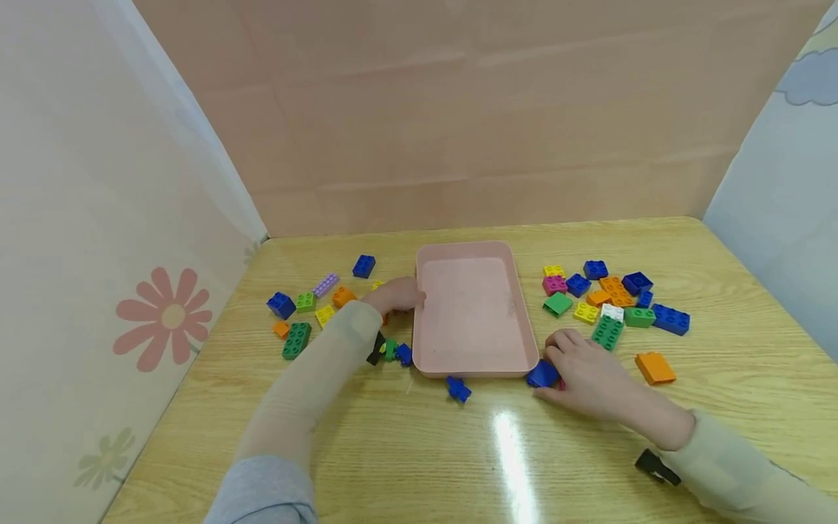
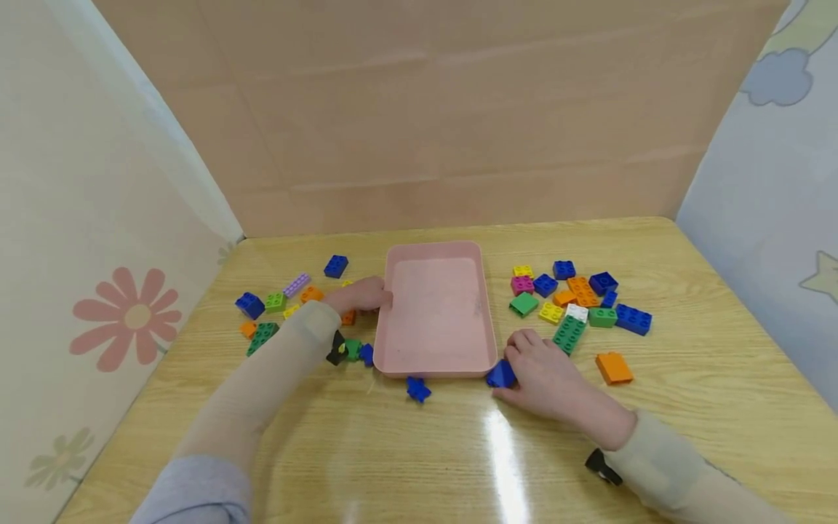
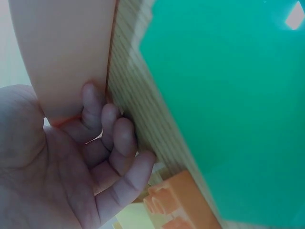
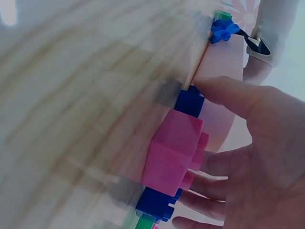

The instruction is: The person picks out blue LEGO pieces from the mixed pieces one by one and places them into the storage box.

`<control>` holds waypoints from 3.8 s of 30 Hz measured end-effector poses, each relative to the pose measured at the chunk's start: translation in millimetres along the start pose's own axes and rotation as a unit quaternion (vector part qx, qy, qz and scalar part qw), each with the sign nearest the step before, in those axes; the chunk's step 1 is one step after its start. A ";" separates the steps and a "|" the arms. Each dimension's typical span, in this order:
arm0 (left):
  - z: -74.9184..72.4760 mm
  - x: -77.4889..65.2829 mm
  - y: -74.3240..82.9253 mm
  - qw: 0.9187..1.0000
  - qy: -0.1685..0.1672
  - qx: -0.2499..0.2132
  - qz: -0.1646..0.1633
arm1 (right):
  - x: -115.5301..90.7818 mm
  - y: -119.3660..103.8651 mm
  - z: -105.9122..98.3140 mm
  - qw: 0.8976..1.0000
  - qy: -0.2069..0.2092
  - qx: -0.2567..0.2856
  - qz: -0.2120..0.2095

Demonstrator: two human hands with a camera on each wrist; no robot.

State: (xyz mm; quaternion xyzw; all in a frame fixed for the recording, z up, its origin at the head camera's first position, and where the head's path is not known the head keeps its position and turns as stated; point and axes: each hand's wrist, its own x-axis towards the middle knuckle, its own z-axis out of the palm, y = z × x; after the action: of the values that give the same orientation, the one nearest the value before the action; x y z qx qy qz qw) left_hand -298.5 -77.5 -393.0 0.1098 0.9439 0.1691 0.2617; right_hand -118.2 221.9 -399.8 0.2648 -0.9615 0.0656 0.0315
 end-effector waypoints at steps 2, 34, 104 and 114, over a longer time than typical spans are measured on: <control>1.8 1.6 0.7 1.000 -0.001 -0.002 0.008 | -1.3 1.1 -1.8 1.000 -0.008 0.000 -0.001; 0.8 -2.8 -1.0 1.000 0.006 0.000 0.007 | 87.0 39.1 -77.7 0.996 -0.056 0.055 0.034; 2.7 -6.0 -2.7 1.000 0.008 -0.001 0.030 | 182.9 64.8 -13.8 0.997 -0.069 -0.021 0.015; 1.8 -0.6 -7.2 1.000 0.009 0.016 0.011 | 166.7 69.2 -38.2 0.999 -0.026 0.037 0.028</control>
State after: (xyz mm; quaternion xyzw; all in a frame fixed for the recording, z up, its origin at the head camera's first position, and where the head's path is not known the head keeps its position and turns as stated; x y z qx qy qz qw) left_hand -297.9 -83.8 -396.9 0.1227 0.9475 0.1575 0.2496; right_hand -295.7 202.1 -353.7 0.2403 -0.9660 0.0951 -0.0055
